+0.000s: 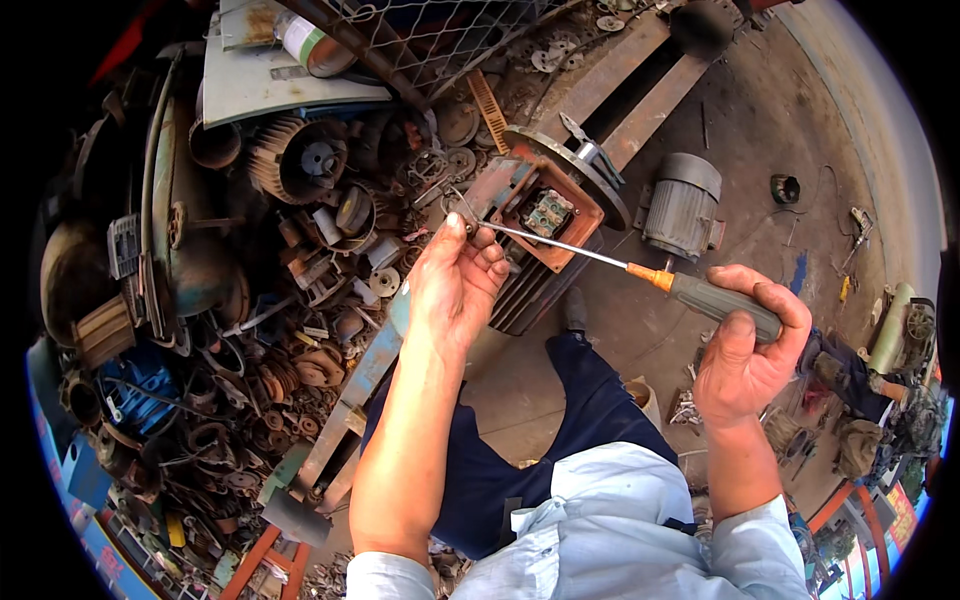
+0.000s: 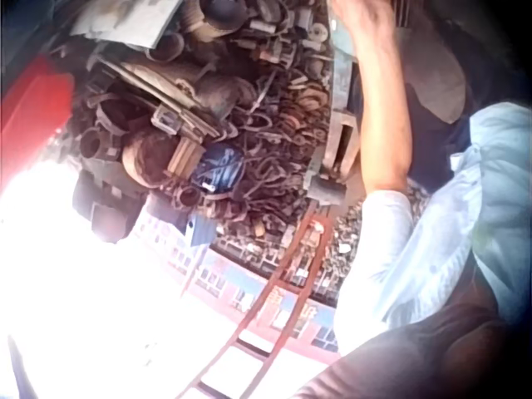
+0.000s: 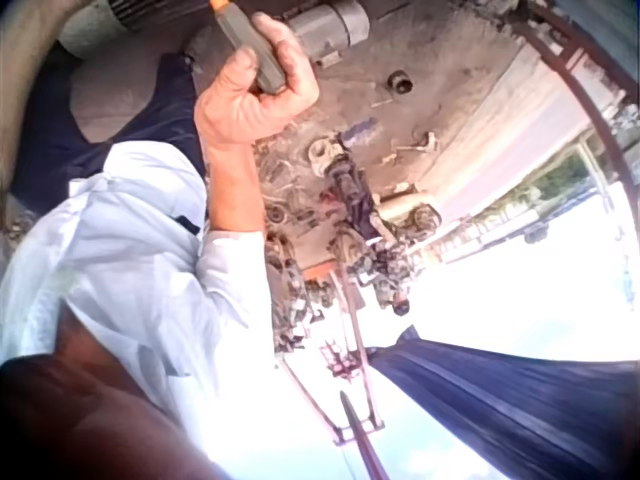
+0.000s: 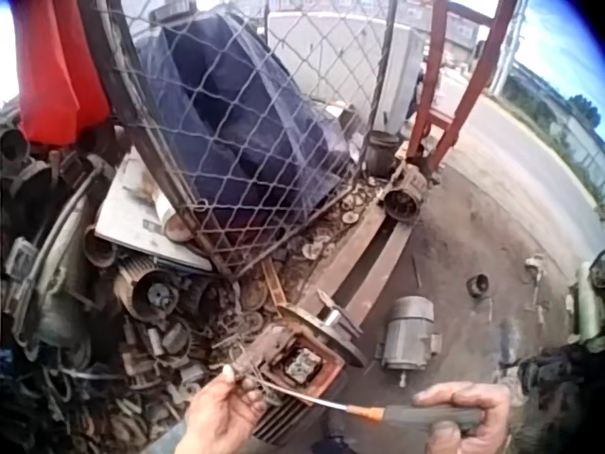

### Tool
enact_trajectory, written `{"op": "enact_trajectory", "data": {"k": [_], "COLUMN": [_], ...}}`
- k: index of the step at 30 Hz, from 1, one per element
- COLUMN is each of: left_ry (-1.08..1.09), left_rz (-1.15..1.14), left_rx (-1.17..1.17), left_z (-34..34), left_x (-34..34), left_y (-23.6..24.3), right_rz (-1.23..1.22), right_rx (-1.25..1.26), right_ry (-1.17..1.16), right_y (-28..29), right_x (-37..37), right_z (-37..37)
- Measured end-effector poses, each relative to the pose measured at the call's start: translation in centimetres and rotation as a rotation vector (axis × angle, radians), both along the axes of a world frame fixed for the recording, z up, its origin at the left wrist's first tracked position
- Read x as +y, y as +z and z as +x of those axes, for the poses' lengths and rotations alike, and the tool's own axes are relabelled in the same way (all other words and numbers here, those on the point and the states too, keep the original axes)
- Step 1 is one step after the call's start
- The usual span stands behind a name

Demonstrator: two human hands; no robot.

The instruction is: The person removes a metal cover from an electric motor using a screwdriver, handles a small tray of screws, and then aligns and screws the cover back onto the motor.

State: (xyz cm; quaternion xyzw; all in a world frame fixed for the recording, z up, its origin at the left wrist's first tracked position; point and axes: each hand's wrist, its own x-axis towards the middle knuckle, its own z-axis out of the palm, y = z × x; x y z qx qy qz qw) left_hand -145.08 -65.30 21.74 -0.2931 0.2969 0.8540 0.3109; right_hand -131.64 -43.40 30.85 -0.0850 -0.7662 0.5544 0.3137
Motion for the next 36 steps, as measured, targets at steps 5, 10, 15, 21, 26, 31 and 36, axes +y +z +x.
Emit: {"op": "enact_trajectory", "data": {"k": [5,10,15,21,26,31,36], "left_ry": [0.017,0.026,0.056,0.056,0.025,-0.007,-0.103], "left_rz": [-0.004,-0.033,-0.017,-0.023,-0.101,0.045,0.071], "left_rx": [-0.008,-0.004,-0.001,0.016,0.028,0.102,0.127], "left_z": [0.6,1.2,1.7,1.5,0.9,-0.1,0.4], "left_x": [0.1,0.6,0.1,-0.6,0.8,-1.9,0.9], "left_y": [0.2,0.9,0.8,1.4,0.3,-1.5,-1.4], "right_rz": [0.01,0.079,0.061,0.111,0.19,0.16,0.013], "right_rx": [0.019,0.016,0.035,0.013,0.065,0.089,-0.036], "right_ry": [0.05,0.117,0.136,0.156,0.287,0.428,0.12], "right_y": [0.3,0.7,0.9,1.3,2.4,3.8,2.1], "right_x": [0.2,0.1,-0.3,-1.0,0.5,0.2,0.8], "right_z": [0.6,1.1,1.6,1.9,1.8,0.8,4.0]}}
